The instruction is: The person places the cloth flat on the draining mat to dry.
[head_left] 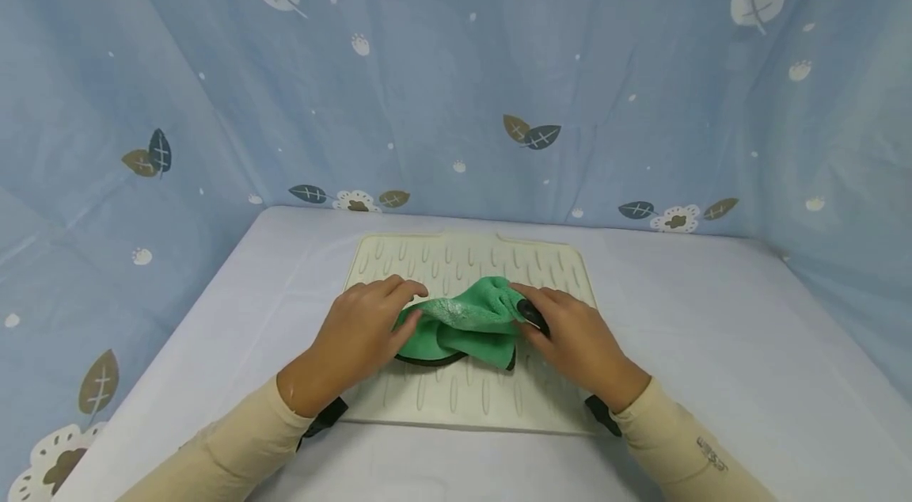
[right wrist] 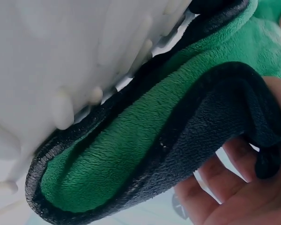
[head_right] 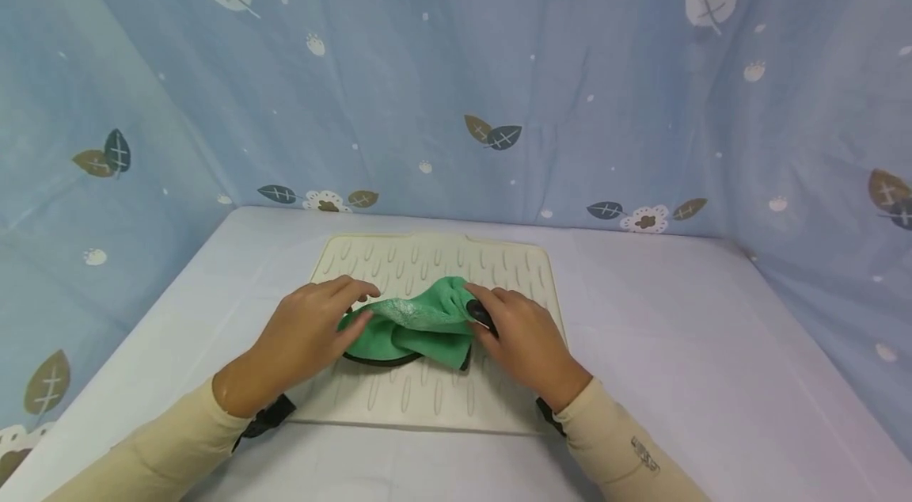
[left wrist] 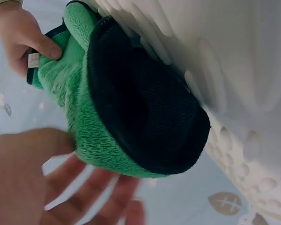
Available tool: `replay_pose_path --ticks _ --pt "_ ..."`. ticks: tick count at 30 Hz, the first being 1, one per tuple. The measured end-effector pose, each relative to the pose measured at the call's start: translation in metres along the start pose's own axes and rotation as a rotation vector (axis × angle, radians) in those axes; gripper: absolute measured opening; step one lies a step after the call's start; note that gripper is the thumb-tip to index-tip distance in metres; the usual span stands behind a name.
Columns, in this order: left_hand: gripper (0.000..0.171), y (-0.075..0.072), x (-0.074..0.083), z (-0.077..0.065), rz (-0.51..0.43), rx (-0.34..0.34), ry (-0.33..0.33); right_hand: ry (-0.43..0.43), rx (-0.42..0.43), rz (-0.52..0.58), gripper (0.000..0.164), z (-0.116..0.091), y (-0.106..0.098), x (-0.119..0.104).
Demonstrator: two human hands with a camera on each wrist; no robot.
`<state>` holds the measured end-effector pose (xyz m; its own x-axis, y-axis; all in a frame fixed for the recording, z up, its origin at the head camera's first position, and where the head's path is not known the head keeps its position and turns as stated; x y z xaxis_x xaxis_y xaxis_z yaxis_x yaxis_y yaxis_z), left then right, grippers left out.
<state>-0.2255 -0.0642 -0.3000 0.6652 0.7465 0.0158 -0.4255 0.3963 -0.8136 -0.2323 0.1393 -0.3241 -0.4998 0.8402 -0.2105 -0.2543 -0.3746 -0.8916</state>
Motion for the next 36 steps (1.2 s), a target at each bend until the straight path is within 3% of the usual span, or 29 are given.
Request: replay_pose_path --ticks 7,14,19,26,33,36 --pt "0.046 0.026 -0.012 -0.010 0.112 -0.272 -0.092 0.045 -0.049 -0.005 0.061 0.002 0.005 0.005" --pt "0.046 0.041 -0.017 -0.018 0.053 -0.460 -0.150 0.074 -0.114 -0.016 0.061 0.000 0.017 0.010" --pt "0.039 0.044 -0.015 -0.018 0.016 -0.459 -0.131 0.111 -0.204 -0.044 0.067 -0.004 0.029 0.014" --pt "0.033 0.044 -0.013 -0.017 -0.046 -0.438 -0.107 0.132 -0.244 -0.056 0.075 -0.005 0.032 0.016" --pt "0.031 0.044 -0.018 -0.015 -0.083 -0.438 -0.168 0.123 -0.231 -0.041 0.071 -0.004 0.030 0.017" --pt "0.030 0.040 -0.020 -0.013 -0.097 -0.409 -0.188 0.133 -0.223 -0.029 0.066 -0.003 0.028 0.018"
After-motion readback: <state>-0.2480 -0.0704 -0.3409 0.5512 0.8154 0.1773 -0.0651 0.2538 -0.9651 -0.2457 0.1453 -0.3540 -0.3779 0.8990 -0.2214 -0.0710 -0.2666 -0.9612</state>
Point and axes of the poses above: each hand's wrist, its own z-axis towards the middle knuckle, its own y-axis out of the palm, x = y × z, the point moved 10 cm from there along z, towards the middle knuckle, and after that the axes turned 1 degree about y, right-handed, at the moved point
